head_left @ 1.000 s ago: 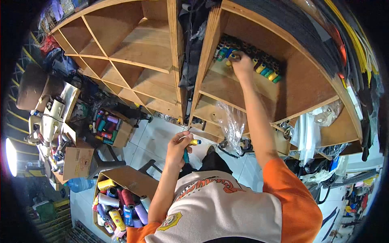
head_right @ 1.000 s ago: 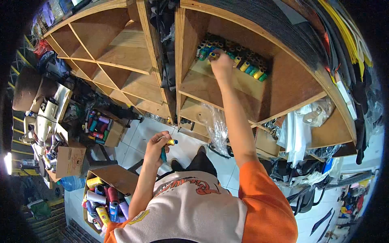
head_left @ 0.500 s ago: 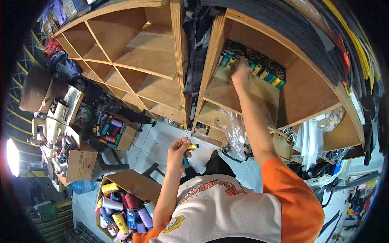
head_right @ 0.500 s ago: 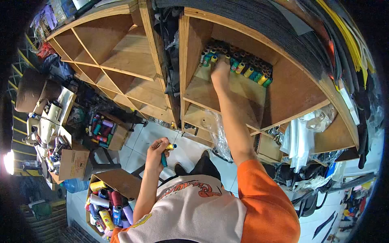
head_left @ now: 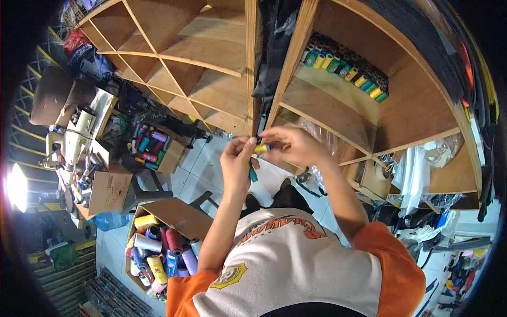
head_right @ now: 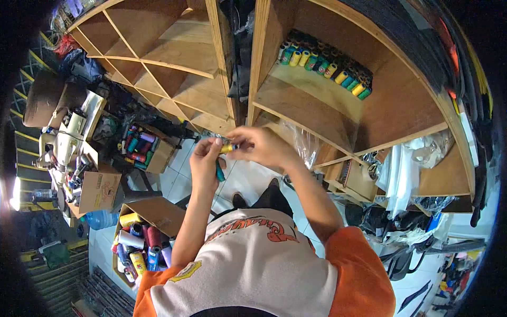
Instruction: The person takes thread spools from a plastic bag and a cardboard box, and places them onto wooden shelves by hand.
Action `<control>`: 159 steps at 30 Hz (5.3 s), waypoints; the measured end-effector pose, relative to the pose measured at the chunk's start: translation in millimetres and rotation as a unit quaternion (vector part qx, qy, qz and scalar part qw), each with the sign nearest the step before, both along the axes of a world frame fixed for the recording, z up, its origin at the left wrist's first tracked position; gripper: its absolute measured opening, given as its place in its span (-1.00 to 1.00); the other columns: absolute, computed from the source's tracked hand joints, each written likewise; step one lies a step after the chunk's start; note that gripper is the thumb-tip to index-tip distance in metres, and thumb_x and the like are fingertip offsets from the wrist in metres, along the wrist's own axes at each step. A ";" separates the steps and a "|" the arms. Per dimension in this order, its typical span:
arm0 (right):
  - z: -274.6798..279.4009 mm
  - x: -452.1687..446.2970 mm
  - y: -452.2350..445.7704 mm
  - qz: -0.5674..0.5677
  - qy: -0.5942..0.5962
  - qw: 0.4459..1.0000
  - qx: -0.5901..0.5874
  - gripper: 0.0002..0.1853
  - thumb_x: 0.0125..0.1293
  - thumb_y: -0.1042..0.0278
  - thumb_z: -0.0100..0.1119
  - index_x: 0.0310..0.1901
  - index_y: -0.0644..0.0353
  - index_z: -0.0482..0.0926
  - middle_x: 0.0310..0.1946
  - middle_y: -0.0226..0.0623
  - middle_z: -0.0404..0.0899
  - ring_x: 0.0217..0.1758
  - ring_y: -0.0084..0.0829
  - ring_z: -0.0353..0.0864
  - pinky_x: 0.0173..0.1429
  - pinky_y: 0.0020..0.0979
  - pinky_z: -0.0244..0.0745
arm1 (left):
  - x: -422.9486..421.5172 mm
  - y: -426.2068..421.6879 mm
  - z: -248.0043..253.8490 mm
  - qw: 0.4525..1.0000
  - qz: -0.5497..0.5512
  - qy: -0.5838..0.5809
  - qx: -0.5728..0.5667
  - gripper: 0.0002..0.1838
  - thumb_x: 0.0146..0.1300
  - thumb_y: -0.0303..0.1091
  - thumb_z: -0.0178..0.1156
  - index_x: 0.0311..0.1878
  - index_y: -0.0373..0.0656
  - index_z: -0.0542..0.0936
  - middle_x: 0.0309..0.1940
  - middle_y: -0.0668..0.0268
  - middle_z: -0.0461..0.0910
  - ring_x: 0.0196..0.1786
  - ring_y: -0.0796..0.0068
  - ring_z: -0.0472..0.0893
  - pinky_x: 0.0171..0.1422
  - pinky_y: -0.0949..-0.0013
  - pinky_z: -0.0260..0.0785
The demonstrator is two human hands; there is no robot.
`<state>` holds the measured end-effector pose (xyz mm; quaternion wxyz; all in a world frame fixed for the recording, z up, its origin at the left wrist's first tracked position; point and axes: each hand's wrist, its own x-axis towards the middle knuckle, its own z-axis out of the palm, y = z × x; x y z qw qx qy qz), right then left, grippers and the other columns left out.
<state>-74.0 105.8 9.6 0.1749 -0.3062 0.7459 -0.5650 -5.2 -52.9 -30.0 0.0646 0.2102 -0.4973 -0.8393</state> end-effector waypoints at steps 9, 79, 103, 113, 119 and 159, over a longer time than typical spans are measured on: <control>25.3 19.1 17.3 -0.124 -0.075 0.989 -0.024 -0.76 0.25 0.45 0.22 -0.05 0.28 0.58 -0.41 -0.38 0.62 -0.38 -0.66 0.59 -0.31 -0.59 0.50 | 14.3 -10.7 43.4 0.981 -0.102 0.057 -0.152 -0.67 0.37 -0.22 0.09 -0.05 -0.36 0.51 -0.32 0.19 0.58 -0.52 0.57 0.55 -0.70 0.60 0.21; 51.6 24.3 70.5 -0.179 0.190 0.944 0.203 -0.80 0.16 0.39 0.29 -0.16 0.17 0.63 -0.51 -0.23 0.62 -0.49 -0.58 0.57 -0.40 -0.50 0.43 | 20.9 29.6 56.2 0.863 -0.296 0.143 -0.384 -0.80 0.32 -0.34 0.14 -0.15 -0.24 0.66 -0.66 0.38 0.50 -0.67 0.72 0.42 -0.60 0.55 0.23; 63.0 41.0 97.2 0.021 0.034 0.994 0.103 -0.78 0.08 0.47 0.34 -0.19 0.24 0.65 -0.38 -0.39 0.63 -0.31 -0.62 0.53 -0.25 -0.54 0.40 | 21.2 8.8 55.9 0.887 -0.377 0.116 -0.242 -0.80 0.32 -0.37 0.14 -0.20 -0.31 0.66 -0.65 0.36 0.50 -0.68 0.71 0.45 -0.71 0.61 0.13; 50.2 50.5 46.9 -0.324 0.039 0.941 -0.087 -0.78 0.25 0.37 0.23 -0.12 0.30 0.61 -0.53 -0.31 0.60 -0.56 -0.58 0.55 -0.45 -0.56 0.41 | 20.1 29.4 60.3 0.913 -0.340 0.139 -0.180 -0.78 0.35 -0.39 0.09 -0.13 -0.33 0.63 -0.64 0.35 0.51 -0.68 0.69 0.45 -0.72 0.62 0.12; 67.2 44.7 90.1 0.078 -0.098 0.991 -0.049 -0.76 0.16 0.39 0.31 -0.16 0.31 0.63 -0.48 -0.31 0.61 -0.48 -0.57 0.54 -0.38 -0.57 0.40 | 16.9 8.3 49.7 0.922 -0.336 0.143 -0.126 -0.75 0.34 -0.34 0.11 -0.16 -0.37 0.62 -0.64 0.33 0.51 -0.70 0.66 0.45 -0.73 0.63 0.13; 48.8 40.5 43.8 -0.207 -0.292 0.933 -0.030 -0.65 0.25 0.06 0.23 -0.49 0.16 0.49 -0.73 -0.47 0.37 -0.76 -0.71 0.18 -0.70 -0.61 -0.06 | 13.8 -3.7 60.8 0.891 -0.311 0.124 -0.308 -0.83 0.28 -0.36 0.18 -0.24 -0.24 0.69 -0.67 0.41 0.51 -0.64 0.74 0.45 -0.66 0.60 0.18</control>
